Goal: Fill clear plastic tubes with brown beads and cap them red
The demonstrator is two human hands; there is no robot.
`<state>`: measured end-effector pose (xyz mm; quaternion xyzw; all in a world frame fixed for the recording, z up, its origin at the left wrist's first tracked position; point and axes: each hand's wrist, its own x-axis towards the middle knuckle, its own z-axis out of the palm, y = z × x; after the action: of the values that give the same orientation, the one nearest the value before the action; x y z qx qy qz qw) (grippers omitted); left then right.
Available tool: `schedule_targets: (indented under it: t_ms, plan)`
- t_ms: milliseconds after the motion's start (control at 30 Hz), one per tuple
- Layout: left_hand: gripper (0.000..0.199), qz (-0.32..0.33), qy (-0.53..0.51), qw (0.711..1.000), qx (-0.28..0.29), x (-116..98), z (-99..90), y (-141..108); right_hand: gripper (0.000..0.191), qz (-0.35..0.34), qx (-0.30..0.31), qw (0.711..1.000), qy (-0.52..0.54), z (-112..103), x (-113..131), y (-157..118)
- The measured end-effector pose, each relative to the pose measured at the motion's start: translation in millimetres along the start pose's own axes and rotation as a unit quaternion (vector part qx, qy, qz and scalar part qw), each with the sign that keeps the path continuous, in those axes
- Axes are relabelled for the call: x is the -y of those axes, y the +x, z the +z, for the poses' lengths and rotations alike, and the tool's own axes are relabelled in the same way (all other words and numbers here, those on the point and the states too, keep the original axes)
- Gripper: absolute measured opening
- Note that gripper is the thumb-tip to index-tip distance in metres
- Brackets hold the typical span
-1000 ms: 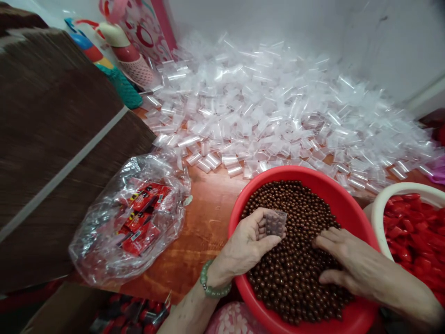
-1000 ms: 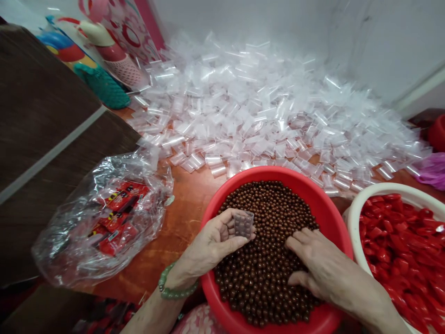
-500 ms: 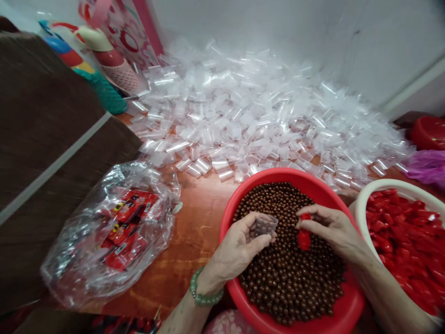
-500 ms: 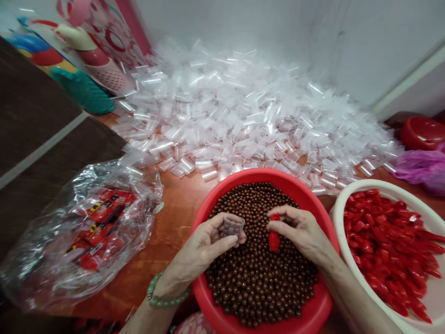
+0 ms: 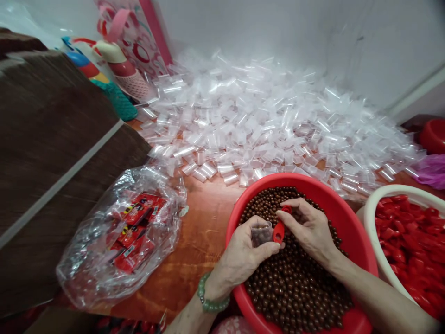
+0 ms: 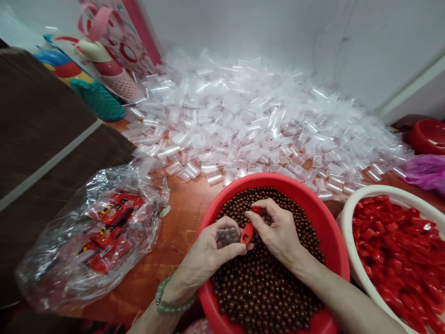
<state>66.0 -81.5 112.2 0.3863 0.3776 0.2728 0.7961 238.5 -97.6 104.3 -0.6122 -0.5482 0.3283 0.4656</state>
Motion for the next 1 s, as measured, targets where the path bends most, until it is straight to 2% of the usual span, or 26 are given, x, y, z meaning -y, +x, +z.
schedule_targets:
  t_ms: [67, 100, 167, 233, 333, 433, 500, 567, 633, 733, 833, 933, 1000]
  plan:
    - [0.032, -0.003, -0.016, 1.000, 0.002, 0.5, -0.2, 0.2, 0.010, -0.150, 0.016, 0.983, -0.107, -2.3, -2.5, -3.5]
    - [0.033, -0.001, -0.023, 1.000, 0.005, 1.1, -0.8, 0.3, 0.015, -0.213, 0.046, 0.966, -0.139, -4.7, -3.3, -4.7]
    - [0.034, 0.013, -0.028, 0.999, 0.011, 2.7, -2.5, 0.8, 0.030, -0.298, 0.125, 0.930, -0.176, -10.5, -3.9, -5.9]
    - [0.035, 0.031, -0.022, 0.999, 0.014, 4.6, -4.6, 1.3, 0.042, -0.337, 0.179, 0.901, -0.208, -16.6, -2.9, -6.5]
    - [0.036, 0.032, -0.035, 0.998, 0.039, 7.2, -7.3, 1.7, 0.049, -0.355, 0.215, 0.874, -0.252, -24.2, 1.4, -7.0]
    - [0.038, 0.010, -0.062, 0.995, 0.072, 8.3, -8.7, 1.1, 0.048, -0.336, 0.242, 0.877, -0.243, -29.2, 6.7, -6.7]
    - [0.038, 0.004, -0.070, 0.994, 0.081, 7.8, -9.0, 0.1, 0.049, -0.310, 0.261, 0.891, -0.206, -30.9, 9.1, -6.1]
    - [0.035, 0.010, -0.069, 0.994, 0.085, 6.8, -8.8, -0.8, 0.045, -0.289, 0.254, 0.910, -0.157, -31.1, 10.0, -5.3]
    - [0.032, 0.021, -0.061, 0.994, 0.085, 6.1, -8.4, -1.4, 0.034, -0.246, 0.206, 0.940, -0.113, -29.6, 10.3, -4.3]
    - [0.022, 0.041, -0.005, 0.995, 0.086, 6.6, -8.1, -1.7, 0.016, -0.122, 0.091, 0.988, -0.027, -22.9, 12.0, -2.5]
    - [0.012, 0.054, 0.095, 0.991, 0.077, 8.5, -8.5, -2.0, 0.013, -0.034, 0.028, 0.997, 0.068, -9.7, 16.6, -1.7]
    - [0.015, 0.070, 0.163, 0.983, 0.054, 9.8, -9.0, -2.1, 0.010, -0.032, 0.024, 0.994, 0.099, 6.4, 20.6, -3.6]
    - [0.021, 0.081, 0.154, 0.983, 0.054, 9.5, -8.9, -2.0, 0.007, -0.060, 0.035, 0.994, 0.084, 14.6, 20.8, -6.1]
